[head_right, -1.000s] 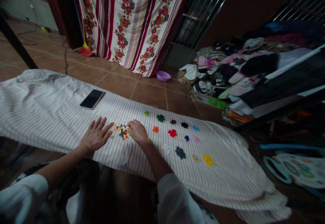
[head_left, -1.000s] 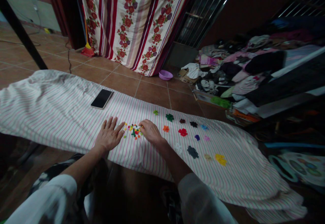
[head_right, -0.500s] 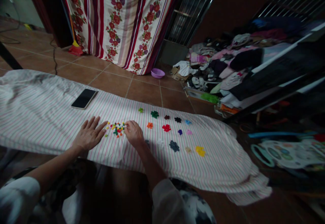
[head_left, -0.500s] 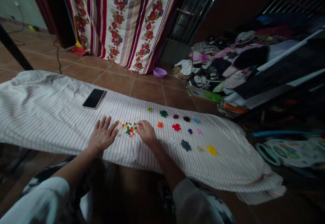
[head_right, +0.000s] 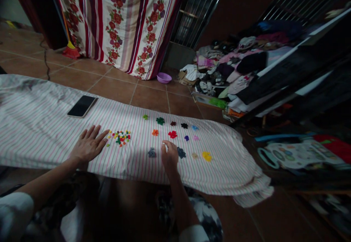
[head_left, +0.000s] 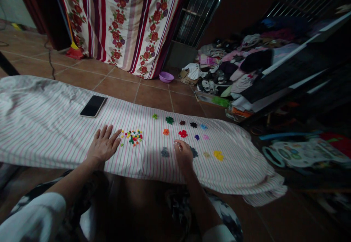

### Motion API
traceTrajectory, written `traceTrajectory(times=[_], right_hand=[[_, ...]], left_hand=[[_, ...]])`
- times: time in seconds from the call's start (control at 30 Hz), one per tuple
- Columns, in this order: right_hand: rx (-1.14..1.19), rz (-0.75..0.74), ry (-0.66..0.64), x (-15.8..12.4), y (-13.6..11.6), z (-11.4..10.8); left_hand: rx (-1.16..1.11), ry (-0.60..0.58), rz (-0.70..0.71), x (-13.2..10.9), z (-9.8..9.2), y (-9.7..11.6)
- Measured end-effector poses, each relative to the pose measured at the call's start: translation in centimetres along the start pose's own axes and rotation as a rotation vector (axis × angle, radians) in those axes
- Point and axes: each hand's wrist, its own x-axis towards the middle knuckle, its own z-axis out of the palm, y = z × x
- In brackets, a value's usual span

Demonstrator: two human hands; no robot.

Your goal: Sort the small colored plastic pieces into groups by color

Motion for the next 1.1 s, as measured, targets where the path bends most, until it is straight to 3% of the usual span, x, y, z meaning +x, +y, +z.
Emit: traceTrajectory(times=[0.1, 0.2, 0.7, 1.1], right_hand=[[-0.015, 0.049, -0.002, -0.2, 1.4, -0.1], [0.005, -0.009, 0.017, -0.4, 1.9, 0.4], [-0.005, -0.245, 0.048, -0.8, 3.0, 1.7], [-0.002, -0.271, 0.043, -0.5, 3.4, 1.9]], left_hand=[[0.007, 0.0, 0.005, 0.0, 0.2, -0.1], [0.017, -0.008, 0.005, 0.0, 0.2, -0.1], [0.052, -0.002, 0.02, 0.0, 0.3, -0.2], [-0.008, -0.021, 0.0, 0.0, -0.3, 0.0]])
